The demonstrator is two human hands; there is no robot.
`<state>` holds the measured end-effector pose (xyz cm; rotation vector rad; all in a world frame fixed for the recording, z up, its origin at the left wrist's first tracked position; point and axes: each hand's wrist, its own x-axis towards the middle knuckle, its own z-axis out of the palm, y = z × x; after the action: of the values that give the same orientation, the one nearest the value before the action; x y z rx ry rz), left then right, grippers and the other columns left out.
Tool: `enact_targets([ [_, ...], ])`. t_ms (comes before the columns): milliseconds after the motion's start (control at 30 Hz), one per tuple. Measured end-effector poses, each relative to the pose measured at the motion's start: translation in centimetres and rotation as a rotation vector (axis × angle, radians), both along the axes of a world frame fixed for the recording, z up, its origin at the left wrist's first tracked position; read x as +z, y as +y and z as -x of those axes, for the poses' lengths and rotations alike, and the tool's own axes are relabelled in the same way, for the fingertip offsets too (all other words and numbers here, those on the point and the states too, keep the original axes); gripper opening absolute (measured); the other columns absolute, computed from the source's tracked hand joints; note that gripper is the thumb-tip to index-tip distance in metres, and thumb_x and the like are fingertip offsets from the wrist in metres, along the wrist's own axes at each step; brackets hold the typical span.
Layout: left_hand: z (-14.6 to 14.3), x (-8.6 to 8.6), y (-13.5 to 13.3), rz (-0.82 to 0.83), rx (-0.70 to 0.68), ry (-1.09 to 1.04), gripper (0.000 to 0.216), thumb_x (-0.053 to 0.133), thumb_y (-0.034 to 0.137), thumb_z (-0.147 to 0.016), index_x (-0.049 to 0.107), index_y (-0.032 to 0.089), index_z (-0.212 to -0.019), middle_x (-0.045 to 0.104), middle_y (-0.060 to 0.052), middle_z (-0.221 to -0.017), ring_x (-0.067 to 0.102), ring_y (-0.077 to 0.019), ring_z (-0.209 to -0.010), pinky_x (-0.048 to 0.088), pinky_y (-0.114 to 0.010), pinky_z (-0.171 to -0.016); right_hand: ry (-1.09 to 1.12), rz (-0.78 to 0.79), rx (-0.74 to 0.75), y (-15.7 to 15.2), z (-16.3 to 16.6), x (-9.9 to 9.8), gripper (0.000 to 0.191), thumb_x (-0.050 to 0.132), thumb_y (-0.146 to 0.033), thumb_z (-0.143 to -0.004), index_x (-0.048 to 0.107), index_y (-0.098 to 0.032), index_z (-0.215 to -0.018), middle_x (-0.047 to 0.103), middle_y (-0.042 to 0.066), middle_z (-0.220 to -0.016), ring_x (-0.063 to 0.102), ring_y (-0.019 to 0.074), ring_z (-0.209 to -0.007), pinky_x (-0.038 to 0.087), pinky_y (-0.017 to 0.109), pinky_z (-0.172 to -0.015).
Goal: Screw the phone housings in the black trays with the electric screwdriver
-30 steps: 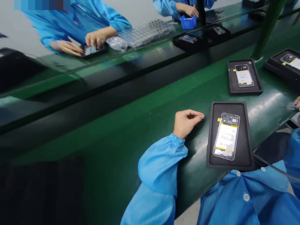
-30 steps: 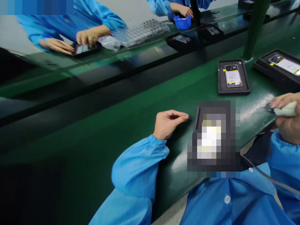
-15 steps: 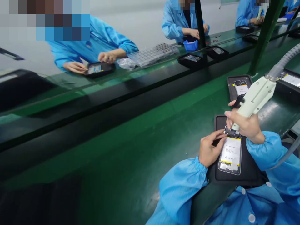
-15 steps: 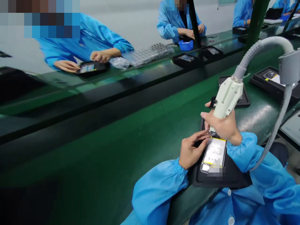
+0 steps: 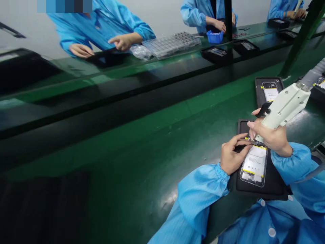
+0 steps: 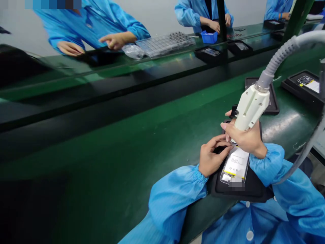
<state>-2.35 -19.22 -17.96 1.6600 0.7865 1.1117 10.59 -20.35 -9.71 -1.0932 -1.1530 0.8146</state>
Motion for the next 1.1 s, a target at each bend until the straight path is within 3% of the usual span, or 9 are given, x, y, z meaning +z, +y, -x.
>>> enact_targets([
  [167,-0.1,-0.1,0.0,0.005,0.018,-0.019,0.035,0.072,0.019,-0.074,0.062,0.02,-0.108,0.077,-0.001,-0.08,0.073,-0.0178,-0.076,0.058,-0.031,-0.082,-0.036,0.002,-0.007,-0.1,0.0,0.0,0.02,0.065,-0.027,-0.078,0.052,-0.017,-0.089,0.057,-0.005,-0.049,0.055,0.014,-0.043,0.046,0.028,-0.048],
  [567,-0.1,0.1,0.0,0.017,0.041,0.013,0.035,0.073,0.021,-0.074,0.062,0.02,-0.107,0.076,0.001,-0.077,0.071,-0.0165,-0.074,0.056,-0.03,-0.08,0.004,0.01,0.002,-0.3,0.5,-0.1,0.025,0.067,-0.03,-0.078,0.051,-0.018,-0.094,0.056,-0.006,-0.05,0.055,0.014,-0.042,0.049,0.027,-0.047],
  [767,0.5,-0.3,0.6,0.012,0.012,-0.001,0.064,0.085,0.03,-0.061,0.058,0.021,-0.119,0.072,-0.001,-0.088,0.067,-0.0165,-0.083,0.054,-0.029,-0.079,-0.036,0.038,-0.036,0.5,0.3,-0.2,0.025,0.067,-0.033,-0.076,0.055,-0.016,-0.09,0.056,-0.003,-0.049,0.054,0.0148,-0.043,0.049,0.028,-0.048],
  [933,0.6,-1.4,1.5,0.1,0.048,-0.062,0.037,0.068,0.019,-0.074,0.062,0.019,-0.11,0.063,-0.003,-0.089,0.06,-0.0119,-0.076,0.051,-0.023,-0.067,-0.062,0.054,-0.127,2.1,-0.2,-1.4,0.026,0.068,-0.033,-0.071,0.056,-0.016,-0.087,0.055,-0.003,-0.047,0.052,0.014,-0.04,0.046,0.026,-0.046],
  [1100,0.5,-1.8,1.6,0.144,0.06,-0.097,0.036,0.063,0.017,-0.075,0.059,0.017,-0.111,0.062,-0.005,-0.09,0.06,-0.0123,-0.079,0.051,-0.022,-0.066,-0.054,0.079,-0.122,2.7,-0.4,-2.6,0.027,0.067,-0.033,-0.069,0.054,-0.017,-0.087,0.056,-0.003,-0.047,0.052,0.015,-0.039,0.044,0.027,-0.043],
])
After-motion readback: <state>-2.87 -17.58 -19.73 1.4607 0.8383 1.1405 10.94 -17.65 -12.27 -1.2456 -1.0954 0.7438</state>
